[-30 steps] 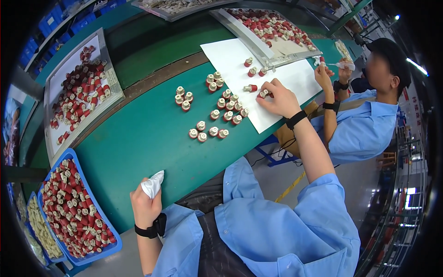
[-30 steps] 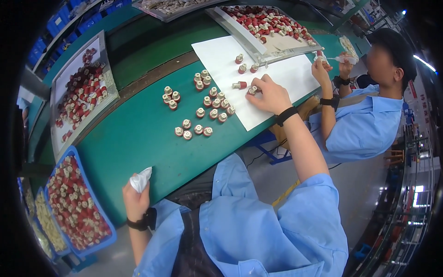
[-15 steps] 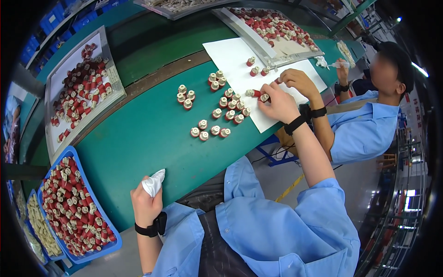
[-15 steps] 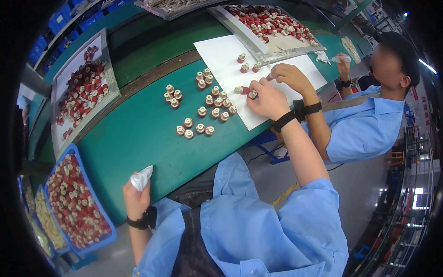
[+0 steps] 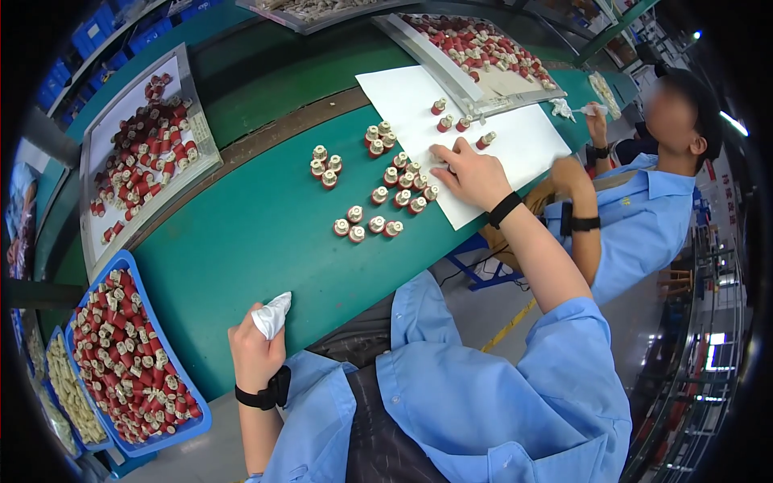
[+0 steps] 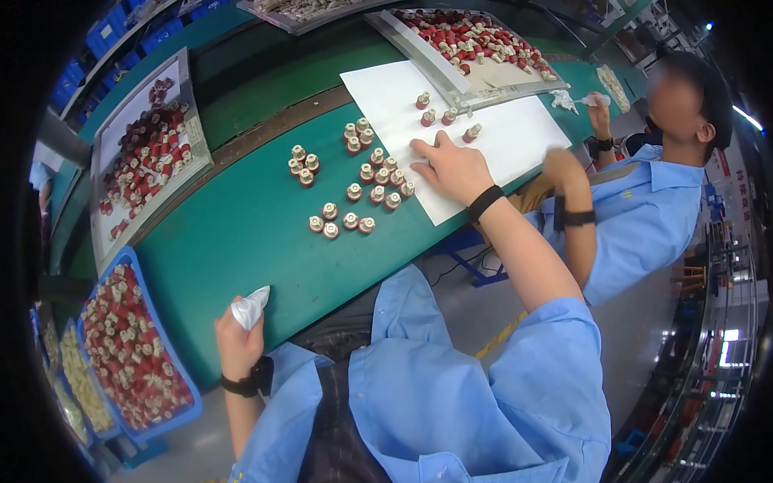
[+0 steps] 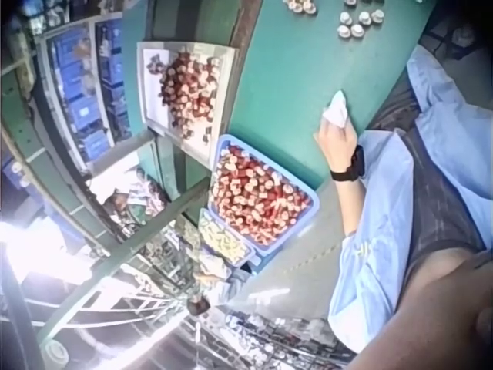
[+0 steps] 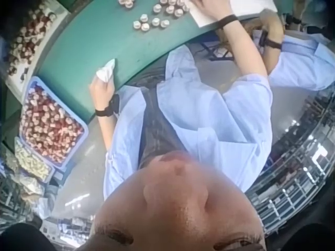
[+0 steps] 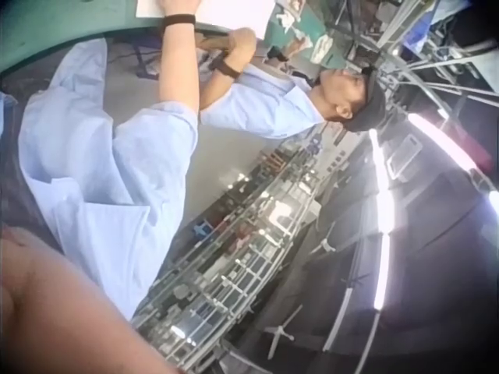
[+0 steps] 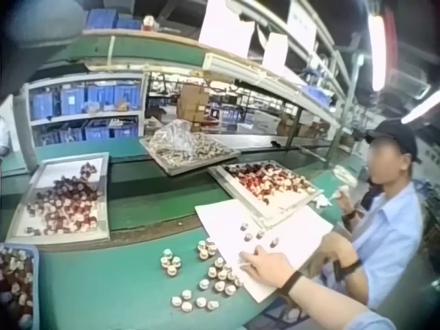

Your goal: The person wipes a component with a cloth, joins it with a red part, and places the assembled unit onto a white sheet.

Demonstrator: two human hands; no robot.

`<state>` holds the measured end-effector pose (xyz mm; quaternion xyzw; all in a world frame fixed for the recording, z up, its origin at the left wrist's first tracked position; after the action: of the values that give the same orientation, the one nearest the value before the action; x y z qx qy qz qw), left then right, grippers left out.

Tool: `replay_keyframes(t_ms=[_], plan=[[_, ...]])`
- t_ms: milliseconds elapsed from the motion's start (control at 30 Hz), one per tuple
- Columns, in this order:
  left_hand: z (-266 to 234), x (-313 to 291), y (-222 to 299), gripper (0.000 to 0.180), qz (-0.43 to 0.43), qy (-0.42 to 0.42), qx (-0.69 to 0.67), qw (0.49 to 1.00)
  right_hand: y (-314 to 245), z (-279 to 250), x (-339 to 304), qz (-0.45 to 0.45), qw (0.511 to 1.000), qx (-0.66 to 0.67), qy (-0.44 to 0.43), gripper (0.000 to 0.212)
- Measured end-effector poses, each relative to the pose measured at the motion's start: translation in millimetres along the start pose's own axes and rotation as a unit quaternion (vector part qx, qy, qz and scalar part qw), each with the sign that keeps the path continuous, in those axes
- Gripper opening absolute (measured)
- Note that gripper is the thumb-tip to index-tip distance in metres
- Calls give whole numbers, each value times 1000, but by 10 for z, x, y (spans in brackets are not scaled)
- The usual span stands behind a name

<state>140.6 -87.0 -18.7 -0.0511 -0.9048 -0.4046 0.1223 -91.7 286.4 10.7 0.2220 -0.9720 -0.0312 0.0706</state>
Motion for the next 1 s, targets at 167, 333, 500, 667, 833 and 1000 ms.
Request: replay_keyframes(t_ms=[167, 333, 500, 667, 833, 1000], plan=[[10, 4, -34, 20, -1, 9, -4, 1000, 86, 68, 41, -16, 999, 22, 26, 27], [11, -15, -18, 20, 21, 15, -2, 1000, 147, 86, 48, 32, 994, 90, 61, 21], [14, 10, -26, 25, 33, 31, -9, 999, 133, 93, 39, 54, 986, 121, 102, 19], [28, 0, -23, 26, 36, 35, 2, 999, 34, -14, -1, 11, 989, 122, 88, 21], [9, -10, -25, 28, 45, 24, 21, 998, 115, -21, -32, -8, 984, 144, 100, 21], [-19, -28, -30, 31, 31, 38, 10, 999, -364, -548, -78, -16, 954, 239, 180, 17]])
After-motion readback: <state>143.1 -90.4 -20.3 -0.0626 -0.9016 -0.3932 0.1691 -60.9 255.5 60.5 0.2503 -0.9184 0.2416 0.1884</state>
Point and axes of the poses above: each hand's wrist, its own x-axis towards the middle knuckle, its own z-axis out of the palm, y = z × x, the point moved 4 cm from there along x, towards the middle knuckle, and after that the axes turned 2 degrees about y, right-handed, at the moved point
